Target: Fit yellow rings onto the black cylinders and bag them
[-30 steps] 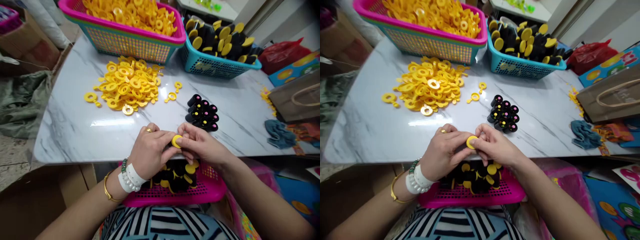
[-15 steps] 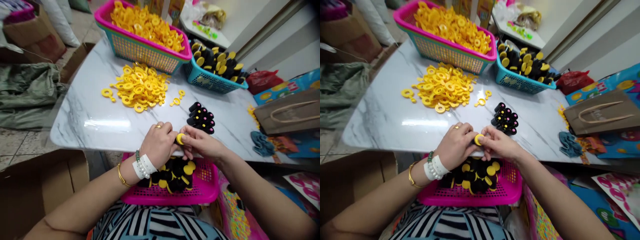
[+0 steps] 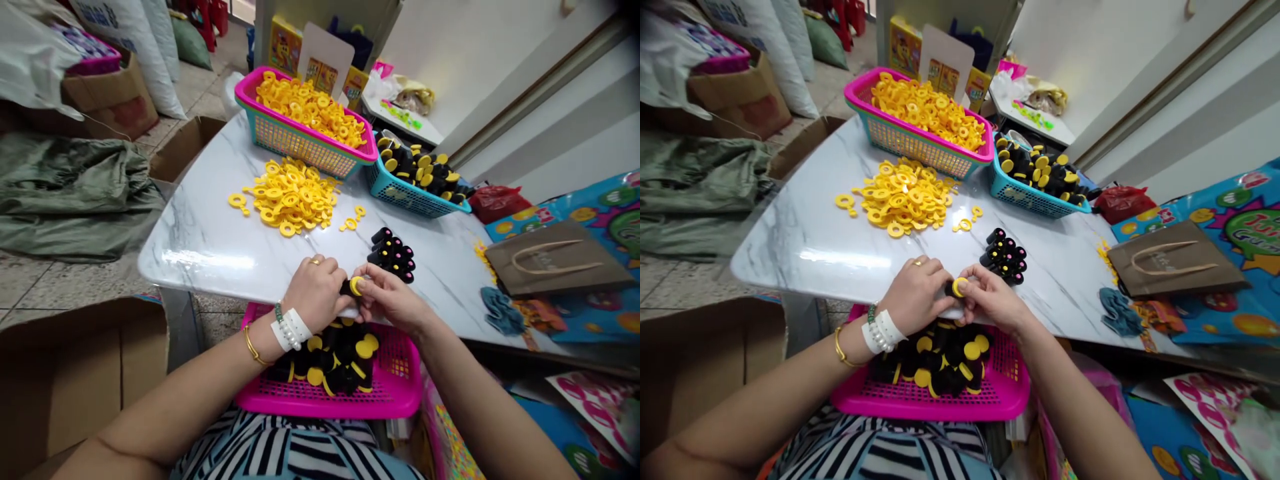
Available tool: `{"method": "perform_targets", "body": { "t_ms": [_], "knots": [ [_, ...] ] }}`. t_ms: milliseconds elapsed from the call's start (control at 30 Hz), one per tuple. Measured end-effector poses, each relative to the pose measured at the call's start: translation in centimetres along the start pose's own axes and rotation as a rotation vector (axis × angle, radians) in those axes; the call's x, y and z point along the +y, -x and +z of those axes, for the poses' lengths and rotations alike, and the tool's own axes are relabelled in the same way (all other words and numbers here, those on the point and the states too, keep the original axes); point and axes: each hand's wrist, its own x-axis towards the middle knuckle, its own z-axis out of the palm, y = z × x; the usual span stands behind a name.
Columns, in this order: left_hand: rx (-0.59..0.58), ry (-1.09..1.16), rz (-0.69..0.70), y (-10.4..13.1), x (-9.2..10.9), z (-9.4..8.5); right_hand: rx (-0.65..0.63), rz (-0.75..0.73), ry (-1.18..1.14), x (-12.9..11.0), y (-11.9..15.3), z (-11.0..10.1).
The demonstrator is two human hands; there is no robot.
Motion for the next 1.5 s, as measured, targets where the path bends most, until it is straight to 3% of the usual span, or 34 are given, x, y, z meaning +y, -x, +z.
{"method": "perform_targets", "body": {
  "t_ms": [100, 200, 267, 367, 433, 533, 600, 667, 767, 1000, 1100, 1167, 1267, 1400, 1500],
  "knots": [
    [0.011, 0.010, -0.009, 0.0, -0.1, 0.1, 0.123, -0.040, 0.108, 0.3, 0.7, 0.0],
    [0.000, 0.006, -0.012, 0.1, 0.2, 0.1, 0.348, -0.238, 0.490, 0.4, 1.9, 1.0],
    [-0.038, 0.032, 0.025, 0.4, 0.6, -0.2, 0.417, -0.384, 0.790, 0.4, 2.8, 2.0],
    [-0.095, 0.139, 0.118, 1.3, 0.0, -1.5, 0.377, -0.440, 1.038, 0.9, 4.5, 3.5],
    [0.006, 0.133, 0.096, 1.7, -1.6, -2.7, 0.297, -0.390, 1.048, 1.5, 5.7, 4.0],
    [0.246, -0.126, -0.023, 1.5, -5.2, -4.5, 0.186, -0.312, 0.995, 2.5, 6.9, 3.8],
    [0.260, -0.298, -0.057, 1.0, -7.1, -5.0, 0.193, -0.298, 0.961, 3.1, 7.0, 3.2],
    [0.227, -0.368, -0.048, 0.6, -7.5, -4.7, 0.243, -0.314, 0.910, 3.6, 6.6, 2.4],
    [0.212, -0.321, -0.014, 1.2, -5.8, -3.4, 0.309, -0.399, 0.844, 4.4, 6.0, 1.5],
    [0.145, 0.031, -0.068, 2.5, 0.2, -0.9, 0.479, -0.661, 0.711, 4.5, 5.7, 0.8],
    [0.077, 0.366, -0.152, 1.4, 2.4, -0.7, 0.554, -0.617, 0.601, 4.0, 4.8, 0.6],
    [0.020, 0.614, -0.219, 0.3, 3.5, -0.5, 0.512, -0.534, 0.473, 3.8, 4.0, 0.4],
    [-0.058, 0.824, -0.267, -1.5, 4.0, 0.3, 0.443, -0.437, 0.310, 3.9, 3.0, 0.2],
    [-0.128, 0.760, -0.293, -3.3, 3.2, 1.4, 0.512, -0.412, 0.311, 4.4, 2.3, 0.0],
    [-0.036, 0.753, -0.358, -3.6, 2.3, 1.4, 0.567, -0.460, 0.326, 4.7, 2.3, 0.1]
  ]
}}
